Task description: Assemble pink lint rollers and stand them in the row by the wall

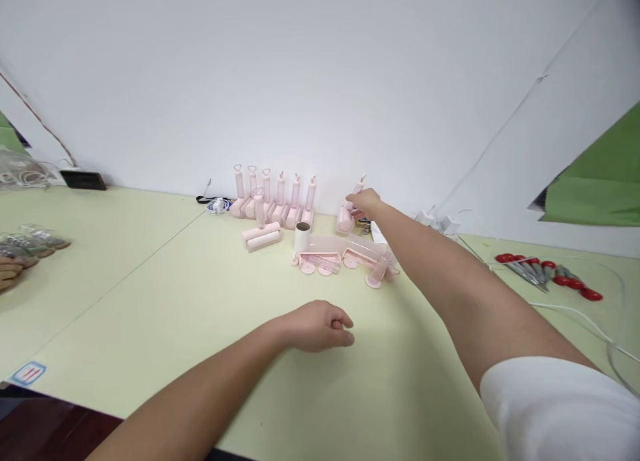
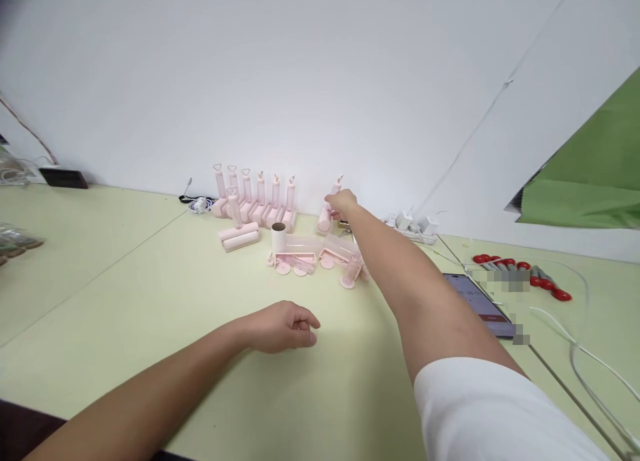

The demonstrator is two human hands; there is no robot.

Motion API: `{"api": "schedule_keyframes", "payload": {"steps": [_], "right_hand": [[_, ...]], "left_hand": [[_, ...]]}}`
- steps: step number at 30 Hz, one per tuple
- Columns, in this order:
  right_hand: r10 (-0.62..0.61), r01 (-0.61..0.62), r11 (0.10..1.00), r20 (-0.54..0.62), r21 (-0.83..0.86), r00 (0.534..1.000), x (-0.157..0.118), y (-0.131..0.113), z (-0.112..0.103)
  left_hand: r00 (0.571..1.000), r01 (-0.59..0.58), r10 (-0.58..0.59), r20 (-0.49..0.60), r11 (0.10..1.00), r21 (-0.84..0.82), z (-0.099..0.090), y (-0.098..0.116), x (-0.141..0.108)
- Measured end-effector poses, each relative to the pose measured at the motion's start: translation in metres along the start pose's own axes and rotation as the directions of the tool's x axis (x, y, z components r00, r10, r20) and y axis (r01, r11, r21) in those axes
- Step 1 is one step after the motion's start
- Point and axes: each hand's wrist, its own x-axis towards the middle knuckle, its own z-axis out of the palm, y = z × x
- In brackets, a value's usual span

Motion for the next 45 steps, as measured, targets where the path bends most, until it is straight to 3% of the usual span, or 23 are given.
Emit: {"api": "schedule_keyframes", "payload": {"steps": [6, 15, 27, 33, 37, 42, 45], "right_hand": [[0.008, -0.008, 0.998, 0.003, -0.059, 1.0, 0.013, 0.014, 0.008], [0.02, -0.02, 0.996, 0.006, -0.086, 1.0, 0.021, 0.022, -0.006], [0.017, -0.019, 0.98, -0.014, -0.199, 1.0, 0.009, 0.016, -0.013], [-0.076, 0.056, 0.97, -0.073, -0.239, 0.994, -0.016, 0.013, -0.044], [-0.214, 0.185, 0.957, -0.112, -0.222, 0.97, -0.043, 0.016, -0.074], [-0.322, 0.316, 0.947, -0.149, -0.06, 0.935, -0.096, 0.031, -0.099], [-0.38, 0.374, 0.924, -0.072, -0.081, 0.922, -0.131, 0.051, -0.097]], "left_hand": [[0.999, 0.039, -0.039, -0.003, 0.999, 0.01, 0.0, -0.002, 0.005], [1.0, 0.023, -0.023, -0.002, 0.998, 0.05, 0.0, -0.001, 0.004], [0.999, 0.045, -0.044, -0.007, 0.998, 0.05, 0.0, -0.001, 0.003], [0.999, 0.048, -0.048, -0.009, 0.998, 0.029, 0.0, 0.001, 0.001], [0.999, 0.02, -0.019, -0.034, 0.999, 0.044, -0.001, 0.004, -0.002], [0.999, -0.02, 0.022, -0.044, 0.999, 0.043, 0.001, 0.0, 0.0], [0.998, -0.03, 0.034, -0.059, 0.998, 0.055, 0.002, -0.003, 0.003]]}}
